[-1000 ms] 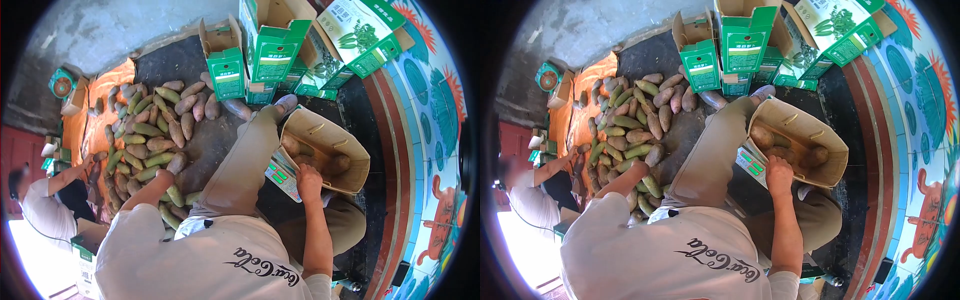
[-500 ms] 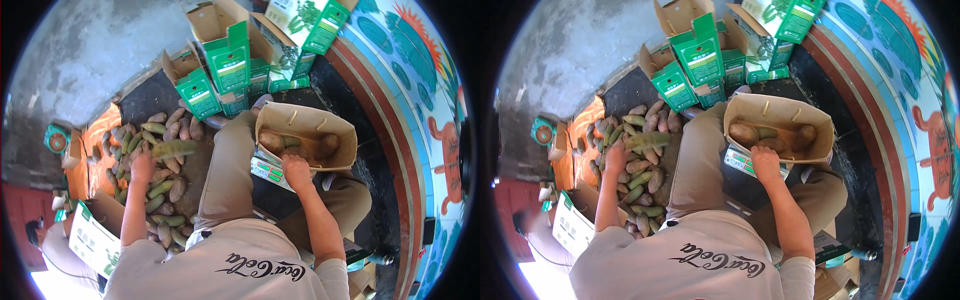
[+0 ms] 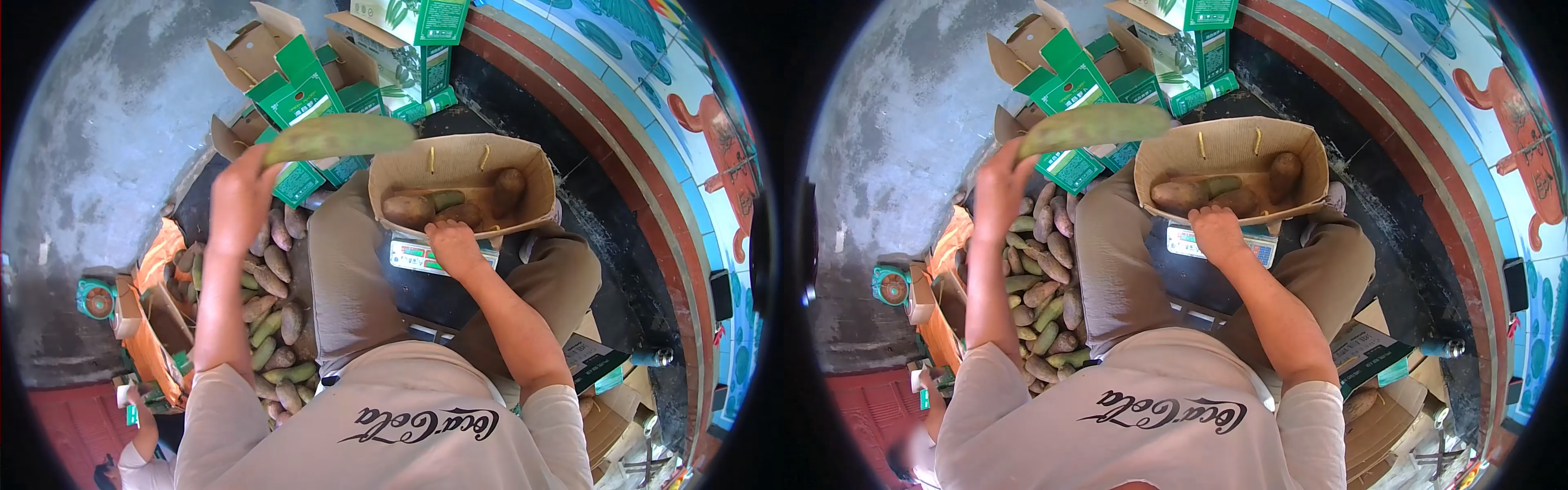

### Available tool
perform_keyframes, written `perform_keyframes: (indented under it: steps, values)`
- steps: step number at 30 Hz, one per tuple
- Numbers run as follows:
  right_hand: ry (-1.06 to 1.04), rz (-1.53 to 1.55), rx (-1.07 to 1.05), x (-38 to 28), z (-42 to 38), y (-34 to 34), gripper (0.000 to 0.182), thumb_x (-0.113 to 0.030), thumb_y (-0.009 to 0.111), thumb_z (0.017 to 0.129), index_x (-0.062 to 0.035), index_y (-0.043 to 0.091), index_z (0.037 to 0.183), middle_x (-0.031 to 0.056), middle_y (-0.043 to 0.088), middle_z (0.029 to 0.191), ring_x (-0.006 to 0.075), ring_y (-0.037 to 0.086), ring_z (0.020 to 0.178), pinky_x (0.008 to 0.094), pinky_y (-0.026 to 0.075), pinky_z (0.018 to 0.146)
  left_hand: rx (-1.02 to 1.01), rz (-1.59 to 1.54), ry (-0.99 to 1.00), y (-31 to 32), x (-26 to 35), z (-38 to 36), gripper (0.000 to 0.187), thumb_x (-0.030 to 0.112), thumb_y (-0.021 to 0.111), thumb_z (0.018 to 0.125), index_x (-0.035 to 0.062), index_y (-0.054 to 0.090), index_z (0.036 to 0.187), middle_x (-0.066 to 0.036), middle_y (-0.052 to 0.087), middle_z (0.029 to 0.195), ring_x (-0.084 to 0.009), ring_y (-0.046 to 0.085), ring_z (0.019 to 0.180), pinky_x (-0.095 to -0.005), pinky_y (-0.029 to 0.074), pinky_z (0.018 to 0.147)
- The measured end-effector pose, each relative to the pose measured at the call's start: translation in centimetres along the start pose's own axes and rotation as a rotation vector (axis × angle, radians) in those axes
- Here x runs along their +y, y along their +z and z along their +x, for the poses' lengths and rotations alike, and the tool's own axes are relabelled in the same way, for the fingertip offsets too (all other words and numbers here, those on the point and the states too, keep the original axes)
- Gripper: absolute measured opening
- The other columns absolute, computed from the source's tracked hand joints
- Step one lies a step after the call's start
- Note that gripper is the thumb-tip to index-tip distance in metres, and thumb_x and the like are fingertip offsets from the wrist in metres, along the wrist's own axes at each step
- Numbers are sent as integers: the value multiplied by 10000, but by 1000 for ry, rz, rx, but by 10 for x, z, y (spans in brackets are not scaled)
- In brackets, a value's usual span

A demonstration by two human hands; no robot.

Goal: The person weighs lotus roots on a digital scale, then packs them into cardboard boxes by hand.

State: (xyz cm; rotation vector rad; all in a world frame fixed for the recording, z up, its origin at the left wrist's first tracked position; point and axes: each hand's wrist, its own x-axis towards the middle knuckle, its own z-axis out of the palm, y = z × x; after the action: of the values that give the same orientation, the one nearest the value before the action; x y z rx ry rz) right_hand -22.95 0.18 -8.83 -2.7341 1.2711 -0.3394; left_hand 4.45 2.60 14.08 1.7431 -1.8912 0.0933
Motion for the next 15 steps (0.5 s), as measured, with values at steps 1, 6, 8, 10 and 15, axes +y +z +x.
perform_keyframes:
  steps: [1, 6, 8, 10, 15]
  values:
    - [-3, 7, 7, 0, -1, 0, 79, -91, 564, 717, -81, 595, 789, 84, 629, 772, 242, 628, 776, 354, 482, 703, -23, -12, 17, 18, 9, 4, 232, 148, 666, 807, 36, 603, 1000, -202, 620, 869, -389, 596, 809, -418, 473, 666]
    - [-1, 1, 8, 0, -1, -3, 81, -99, 555, 724, -82, 596, 792, 83, 630, 771, 237, 628, 778, 352, 482, 701, -201, -132, 80, 111, 48, 8, 235, 184, 649, 812, 36, 564, 974, -193, 615, 847, -396, 597, 817, -457, 481, 685]
    - [0, 1, 8, 2, 0, -6, 80, -99, 554, 725, -82, 596, 792, 84, 630, 773, 236, 628, 778, 353, 482, 700, -338, -73, 43, 142, 52, 5, 263, 193, 646, 811, 46, 565, 1014, -184, 623, 902, -387, 601, 844, -460, 489, 709]
    - [9, 1, 5, 3, -2, -7, 80, -99, 553, 726, -83, 595, 792, 85, 631, 776, 235, 627, 780, 355, 482, 700, -273, -76, 65, 144, 51, -2, 314, 165, 645, 822, 53, 564, 1104, -191, 614, 988, -375, 602, 882, -428, 486, 748]
    - [16, 12, 21, 9, -2, -4, 96, -98, 547, 745, -82, 607, 818, 92, 637, 792, 244, 632, 801, 358, 482, 710, -170, -114, 49, 109, 28, -16, 381, 143, 615, 827, 51, 537, 1188, -182, 597, 1098, -367, 579, 983, -418, 481, 822]
